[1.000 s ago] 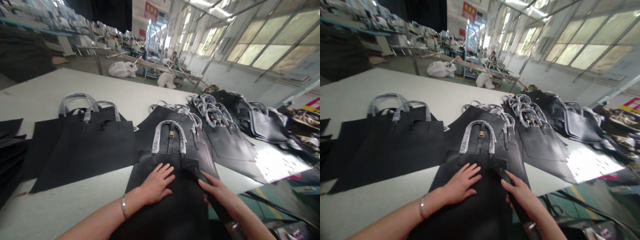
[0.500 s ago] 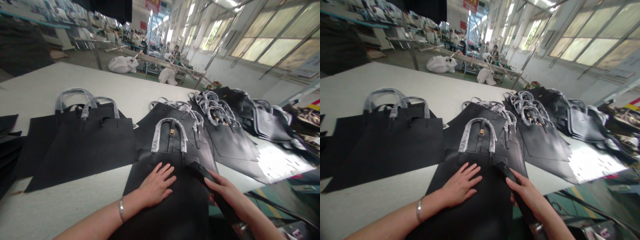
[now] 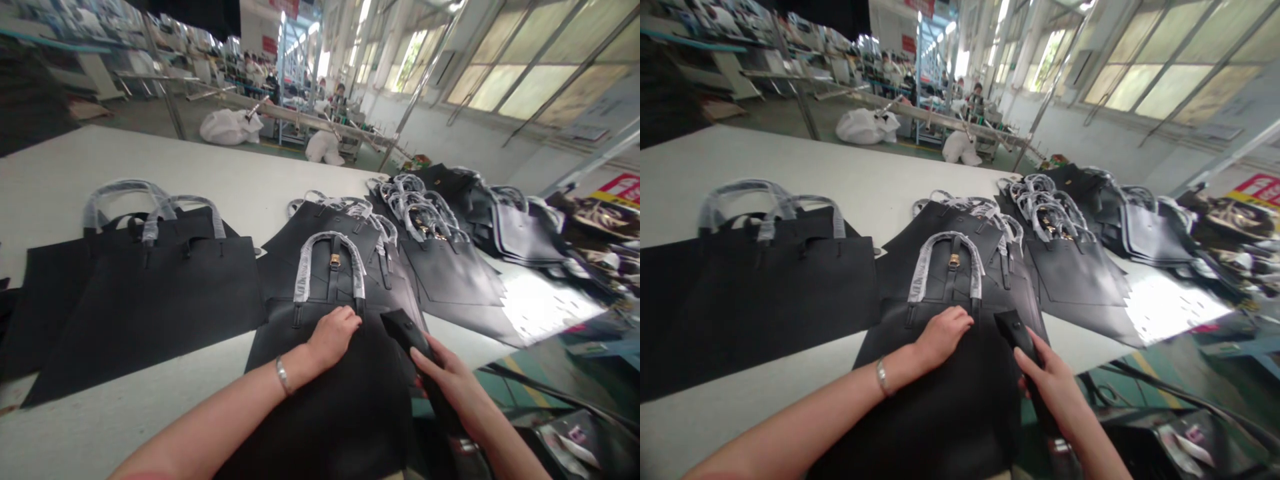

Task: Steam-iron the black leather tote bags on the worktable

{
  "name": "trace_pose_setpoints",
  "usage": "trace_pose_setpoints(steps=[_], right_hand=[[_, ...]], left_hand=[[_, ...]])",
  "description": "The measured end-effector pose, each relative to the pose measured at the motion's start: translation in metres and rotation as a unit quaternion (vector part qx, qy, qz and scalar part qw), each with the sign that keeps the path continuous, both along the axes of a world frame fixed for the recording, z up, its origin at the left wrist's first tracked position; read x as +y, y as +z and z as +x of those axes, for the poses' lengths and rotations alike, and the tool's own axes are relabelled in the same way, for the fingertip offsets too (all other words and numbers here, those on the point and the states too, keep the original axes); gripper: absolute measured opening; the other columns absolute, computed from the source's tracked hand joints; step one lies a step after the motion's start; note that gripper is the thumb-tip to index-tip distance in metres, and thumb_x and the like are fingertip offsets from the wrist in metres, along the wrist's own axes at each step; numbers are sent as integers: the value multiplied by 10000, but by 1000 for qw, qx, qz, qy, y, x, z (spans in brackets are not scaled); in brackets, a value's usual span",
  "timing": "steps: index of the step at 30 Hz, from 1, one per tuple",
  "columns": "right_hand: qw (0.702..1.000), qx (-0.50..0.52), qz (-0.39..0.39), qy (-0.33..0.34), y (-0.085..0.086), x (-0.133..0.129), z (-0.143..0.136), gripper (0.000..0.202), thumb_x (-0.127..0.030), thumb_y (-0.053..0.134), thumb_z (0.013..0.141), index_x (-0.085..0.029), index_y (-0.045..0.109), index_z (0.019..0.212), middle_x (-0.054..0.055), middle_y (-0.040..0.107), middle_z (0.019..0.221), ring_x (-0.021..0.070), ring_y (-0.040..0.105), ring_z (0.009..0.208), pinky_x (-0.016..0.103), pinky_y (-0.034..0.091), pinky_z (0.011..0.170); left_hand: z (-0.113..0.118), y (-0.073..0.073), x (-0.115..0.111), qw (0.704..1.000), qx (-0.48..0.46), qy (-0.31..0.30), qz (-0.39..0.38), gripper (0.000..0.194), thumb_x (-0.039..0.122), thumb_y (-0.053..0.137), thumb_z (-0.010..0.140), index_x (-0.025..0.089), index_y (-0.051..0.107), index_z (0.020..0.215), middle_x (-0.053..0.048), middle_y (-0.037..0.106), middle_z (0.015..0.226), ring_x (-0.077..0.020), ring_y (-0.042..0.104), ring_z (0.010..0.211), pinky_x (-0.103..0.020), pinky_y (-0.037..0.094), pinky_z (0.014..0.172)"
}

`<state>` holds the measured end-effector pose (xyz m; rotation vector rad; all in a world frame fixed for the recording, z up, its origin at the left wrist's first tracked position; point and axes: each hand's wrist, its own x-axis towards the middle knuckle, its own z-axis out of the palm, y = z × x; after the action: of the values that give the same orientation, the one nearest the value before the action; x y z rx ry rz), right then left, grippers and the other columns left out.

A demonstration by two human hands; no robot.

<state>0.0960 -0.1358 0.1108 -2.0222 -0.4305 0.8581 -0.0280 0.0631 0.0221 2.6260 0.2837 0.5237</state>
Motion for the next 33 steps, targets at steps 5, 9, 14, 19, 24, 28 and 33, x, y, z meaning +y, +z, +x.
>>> trace_pose_setpoints(steps=[5, 9, 14, 19, 24, 28, 33], right_hand=[[1000, 5, 10, -29, -20, -31, -22, 838, -579, 664, 752, -202, 371, 1441, -35, 595, 682, 144, 531, 546, 251, 441, 495], [1000, 5, 17, -18, -23, -39, -31, 836, -555, 659, 758, -169, 370, 1442, -23, 602, 699, 161, 541, 589, 259, 461, 507], [1000, -16, 16, 3, -30, -36, -34, 764, -509, 629, 797, -191, 377, 1444, -14, 623, 744, 164, 561, 595, 264, 473, 506], [998, -49, -3, 40, -41, -31, -36, 703, -462, 596, 829, -197, 395, 1449, -35, 595, 648, 172, 565, 570, 273, 481, 514], [998, -48, -20, 43, -45, -31, -34, 695, -455, 590, 832, -209, 406, 1456, -45, 567, 605, 166, 571, 567, 265, 475, 527], [998, -33, -19, 44, -43, -31, -32, 699, -454, 590, 831, -215, 401, 1459, -51, 550, 599, 155, 566, 553, 252, 464, 510], [997, -36, -27, 58, -33, -24, -29, 686, -451, 586, 837, -228, 399, 1458, -60, 534, 567, 144, 556, 521, 235, 458, 470]], left_hand=[[40, 5, 5, 992, 56, -44, 103, 137, 128, 500, 935, 147, 607, 852, -51, 580, 903, -187, 543, 877, -276, 507, 747], [44, 4, 0, 985, 84, -47, 141, 129, 71, 493, 911, 116, 605, 865, -87, 575, 907, -216, 545, 887, -307, 517, 745], [45, 4, -10, 995, 82, -3, 56, 210, -3, 413, 887, 70, 610, 892, -144, 584, 944, -250, 548, 939, -383, 505, 824], [48, 7, 3, 996, 74, 15, -44, 197, 20, 439, 879, 101, 618, 857, -114, 607, 898, -216, 586, 885, -360, 494, 851], [56, 9, 26, 984, 54, 32, -166, 222, 76, 415, 894, 117, 596, 772, -57, 634, 759, -149, 622, 717, -261, 520, 713], [47, 14, 29, 970, 31, 48, -237, 257, 87, 347, 910, 106, 590, 825, -47, 640, 738, -120, 618, 633, -219, 517, 611], [-1, 8, -1, 987, -8, 22, -157, 134, 123, 489, 899, 142, 620, 881, -64, 624, 937, -185, 594, 881, -346, 528, 846]])
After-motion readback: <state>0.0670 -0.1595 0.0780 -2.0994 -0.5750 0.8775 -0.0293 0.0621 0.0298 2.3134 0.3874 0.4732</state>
